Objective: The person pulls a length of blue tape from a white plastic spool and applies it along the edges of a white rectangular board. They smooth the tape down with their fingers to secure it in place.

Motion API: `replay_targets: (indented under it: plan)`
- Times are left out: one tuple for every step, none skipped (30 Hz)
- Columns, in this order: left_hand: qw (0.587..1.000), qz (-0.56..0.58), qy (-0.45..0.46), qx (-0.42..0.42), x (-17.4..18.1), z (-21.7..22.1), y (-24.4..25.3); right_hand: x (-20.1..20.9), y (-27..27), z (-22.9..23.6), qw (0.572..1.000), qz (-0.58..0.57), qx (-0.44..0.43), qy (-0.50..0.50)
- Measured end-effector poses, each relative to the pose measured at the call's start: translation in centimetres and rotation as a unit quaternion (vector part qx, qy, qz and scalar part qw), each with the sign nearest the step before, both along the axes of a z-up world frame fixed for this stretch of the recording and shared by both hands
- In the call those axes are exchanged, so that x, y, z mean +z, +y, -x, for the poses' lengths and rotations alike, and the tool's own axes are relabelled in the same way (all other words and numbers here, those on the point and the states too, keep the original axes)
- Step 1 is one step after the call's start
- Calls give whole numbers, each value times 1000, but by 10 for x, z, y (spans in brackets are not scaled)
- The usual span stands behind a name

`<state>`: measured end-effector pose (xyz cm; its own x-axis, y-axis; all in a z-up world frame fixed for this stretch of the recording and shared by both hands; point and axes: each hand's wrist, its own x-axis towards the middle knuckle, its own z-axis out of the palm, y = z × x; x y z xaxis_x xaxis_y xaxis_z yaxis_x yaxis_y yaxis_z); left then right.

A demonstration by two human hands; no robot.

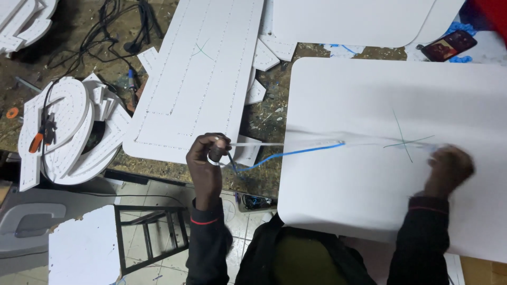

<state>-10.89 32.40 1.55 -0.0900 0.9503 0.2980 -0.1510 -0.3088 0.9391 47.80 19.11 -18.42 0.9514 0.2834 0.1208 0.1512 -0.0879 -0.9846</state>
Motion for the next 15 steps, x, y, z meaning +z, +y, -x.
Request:
replay_targets:
  plan:
    - [1000, 1, -1, 3, -7, -6, -2, 3, -9, -9, 1000, 1, 3, -1]
    - [997, -12, -20, -69, -15, -13, -4, 6, -18, -18, 978, -68, -35, -193]
    - [989, -21, -39, -144, -24, -18, -8, 7, -33, -25, 914, -130, -66, -378]
    - [989, -17, -38, -143, -30, -33, -12, 21, -26, -6, 915, -127, -64, -377]
    - [987, 15, -19, -156, -36, -49, -17, 34, -23, 12, 908, -105, -9, -405]
    - [985, 47, 1, -169, -42, -65, -23, 47, -21, 30, 897, -83, 47, -431]
    - [984, 48, 0, -174, -41, -78, -28, 73, -5, 79, 897, -79, 43, -433]
    - [980, 22, -1, -196, -39, -90, -34, 100, 3, 132, 930, -76, 167, -317]
    - [976, -6, -1, -218, -36, -102, -39, 131, 4, 188, 935, -72, 287, -195]
    - [975, -6, -2, -224, -37, -108, -40, 140, 7, 216, 937, -71, 281, -196]
    - [972, -14, 11, -233, -37, -113, -43, 148, 11, 246, 913, -48, 384, -130]
    - [969, -22, 24, -243, -38, -116, -46, 156, 16, 275, 875, -25, 479, -61]
    - [969, -20, 25, -245, -39, -117, -48, 151, 16, 282, 876, -24, 478, -59]
    - [969, -21, 36, -245, -39, -116, -50, 146, 17, 289, 868, -9, 497, -24]
    - [969, -25, 46, -242, -38, -116, -49, 142, 21, 295, 856, 5, 517, 9]
